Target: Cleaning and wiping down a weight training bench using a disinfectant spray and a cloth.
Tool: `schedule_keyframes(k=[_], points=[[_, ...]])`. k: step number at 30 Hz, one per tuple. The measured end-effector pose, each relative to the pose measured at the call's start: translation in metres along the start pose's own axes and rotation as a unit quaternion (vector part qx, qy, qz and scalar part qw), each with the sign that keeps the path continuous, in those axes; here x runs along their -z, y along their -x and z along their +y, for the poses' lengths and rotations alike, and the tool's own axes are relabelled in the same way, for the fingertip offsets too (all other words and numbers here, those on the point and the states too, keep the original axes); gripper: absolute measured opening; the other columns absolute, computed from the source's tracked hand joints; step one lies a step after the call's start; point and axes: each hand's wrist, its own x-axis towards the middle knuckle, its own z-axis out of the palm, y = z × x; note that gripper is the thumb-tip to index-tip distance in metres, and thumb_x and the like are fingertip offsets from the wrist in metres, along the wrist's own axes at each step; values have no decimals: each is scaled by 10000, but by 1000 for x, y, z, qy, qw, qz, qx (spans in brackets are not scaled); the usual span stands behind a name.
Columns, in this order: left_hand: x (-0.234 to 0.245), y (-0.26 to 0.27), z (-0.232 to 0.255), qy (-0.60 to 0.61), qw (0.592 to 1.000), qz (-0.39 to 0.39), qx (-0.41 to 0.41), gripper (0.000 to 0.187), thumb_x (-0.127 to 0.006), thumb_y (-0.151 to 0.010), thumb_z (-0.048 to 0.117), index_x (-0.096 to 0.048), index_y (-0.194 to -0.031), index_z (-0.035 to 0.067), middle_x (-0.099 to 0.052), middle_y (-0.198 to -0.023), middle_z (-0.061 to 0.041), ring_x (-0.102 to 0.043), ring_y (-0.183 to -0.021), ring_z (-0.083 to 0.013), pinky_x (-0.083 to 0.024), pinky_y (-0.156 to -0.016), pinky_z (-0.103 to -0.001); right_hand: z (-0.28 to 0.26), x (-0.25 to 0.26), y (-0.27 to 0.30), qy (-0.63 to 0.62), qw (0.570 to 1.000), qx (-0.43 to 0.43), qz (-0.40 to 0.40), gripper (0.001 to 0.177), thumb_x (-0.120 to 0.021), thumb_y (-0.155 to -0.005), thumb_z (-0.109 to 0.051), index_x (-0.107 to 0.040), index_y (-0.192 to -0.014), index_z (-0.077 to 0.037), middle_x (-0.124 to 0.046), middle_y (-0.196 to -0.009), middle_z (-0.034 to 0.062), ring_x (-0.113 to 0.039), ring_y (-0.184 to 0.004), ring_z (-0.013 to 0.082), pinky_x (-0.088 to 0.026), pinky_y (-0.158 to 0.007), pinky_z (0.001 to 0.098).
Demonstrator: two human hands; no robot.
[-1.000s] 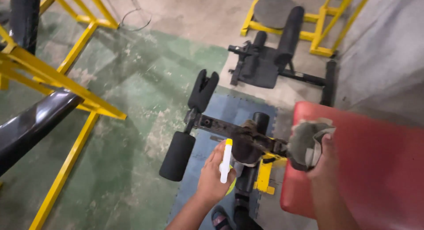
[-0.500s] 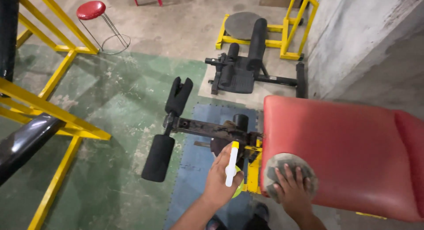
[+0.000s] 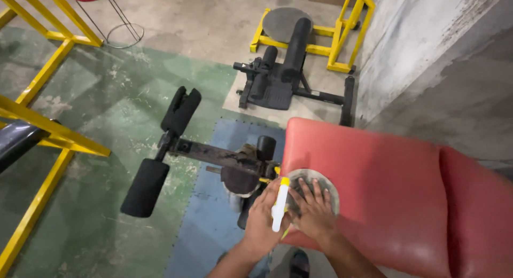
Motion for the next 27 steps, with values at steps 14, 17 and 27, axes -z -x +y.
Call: schedule_keyframes(k=[14, 17, 27], points=[[-109, -19, 19, -9, 998, 50, 20, 710, -681, -795, 48, -430, -1449, -63, -579, -1416, -256, -610, -1264, -406, -484, -1046, -419, 132, 38, 4, 35, 996, -84, -5, 734, -315, -959, -692, -190, -1618, -392, -81, -1731, -60, -25, -1587, 270, -104, -1229, 532], [-125, -28, 23, -1, 1000, 17, 21, 695, -664, -826, 70, -407, -1456, -71, -577, -1385, -263, -602, -1242, -428, -476, -1049, -444, 193, 9, 21, 62, 985, -105, 125, 744, -207, -956, -748, -381, -1558, -346, -315, -1667, 19, -207, -1552, 346, -10, -1237, 595], [-159, -59, 11, -7, 997, 68, 40, 722, -715, -870, 96, -383, -1501, -20, -583, -1344, -208, -624, -1142, -344, -505, -972, -397, 208, -19, 100, 45, 955, -248, 154, 639, -301, -1005, -530, -320, -1610, -322, -259, -1713, 76, -245, -1543, 415, -262, -1137, 687]])
